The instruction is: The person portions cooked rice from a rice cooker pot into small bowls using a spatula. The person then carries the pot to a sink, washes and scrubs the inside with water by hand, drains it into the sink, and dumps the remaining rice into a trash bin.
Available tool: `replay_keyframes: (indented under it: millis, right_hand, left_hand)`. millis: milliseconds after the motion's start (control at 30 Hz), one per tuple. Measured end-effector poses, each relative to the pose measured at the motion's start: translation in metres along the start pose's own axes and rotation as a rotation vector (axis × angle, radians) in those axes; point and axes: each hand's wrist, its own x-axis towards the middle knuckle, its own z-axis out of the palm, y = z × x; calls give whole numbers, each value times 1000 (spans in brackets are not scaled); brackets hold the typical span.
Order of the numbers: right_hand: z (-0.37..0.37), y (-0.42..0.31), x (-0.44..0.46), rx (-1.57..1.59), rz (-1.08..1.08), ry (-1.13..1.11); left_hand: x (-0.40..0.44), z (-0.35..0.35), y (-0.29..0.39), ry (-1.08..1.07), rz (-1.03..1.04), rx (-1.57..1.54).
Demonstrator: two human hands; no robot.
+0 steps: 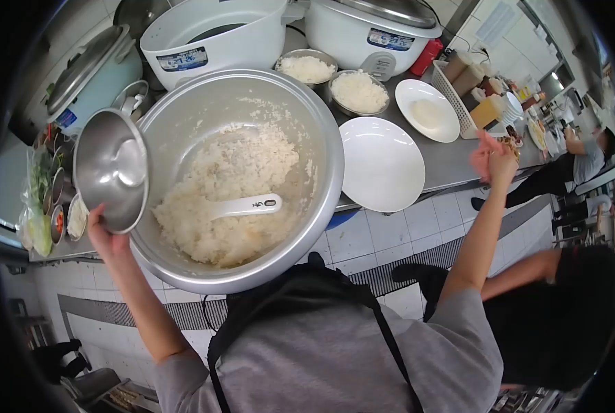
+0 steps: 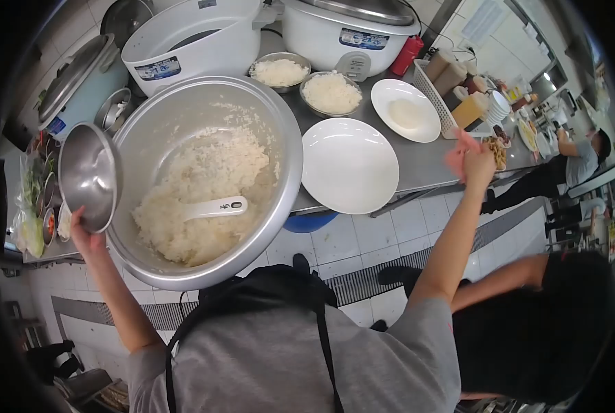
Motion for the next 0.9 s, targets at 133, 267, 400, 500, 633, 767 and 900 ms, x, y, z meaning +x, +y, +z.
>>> replay_keyframes:
  millis: [133,267,400,500,633,767,900]
  right_hand:
    - [151,88,11,-179,-21,-45]
    - [40,-157,-37,1051,-342,-187]
    - [-11,-348,-163,869,-1338,-757]
    - [30,-415,-241,194,-1636,-1170]
    - [34,-435,-292,-104,-1775,-1187]
    - [22,-434,-298,147,-1418,-1296]
    - [16,-416,-285,301,-1462,-1294]
  left_hand:
    - [-9,7,-28,-39,-23,86]
    - [-40,13,-32,129,254,93]
    - [-79,26,-31,168,506,35]
    - [-78,32,-36,286,653,-100]
    - [-81,29,-37,370,668,-225]
    - [-74,27,-40,369,676,-211]
    - [-73,36,-37,383,657,-188]
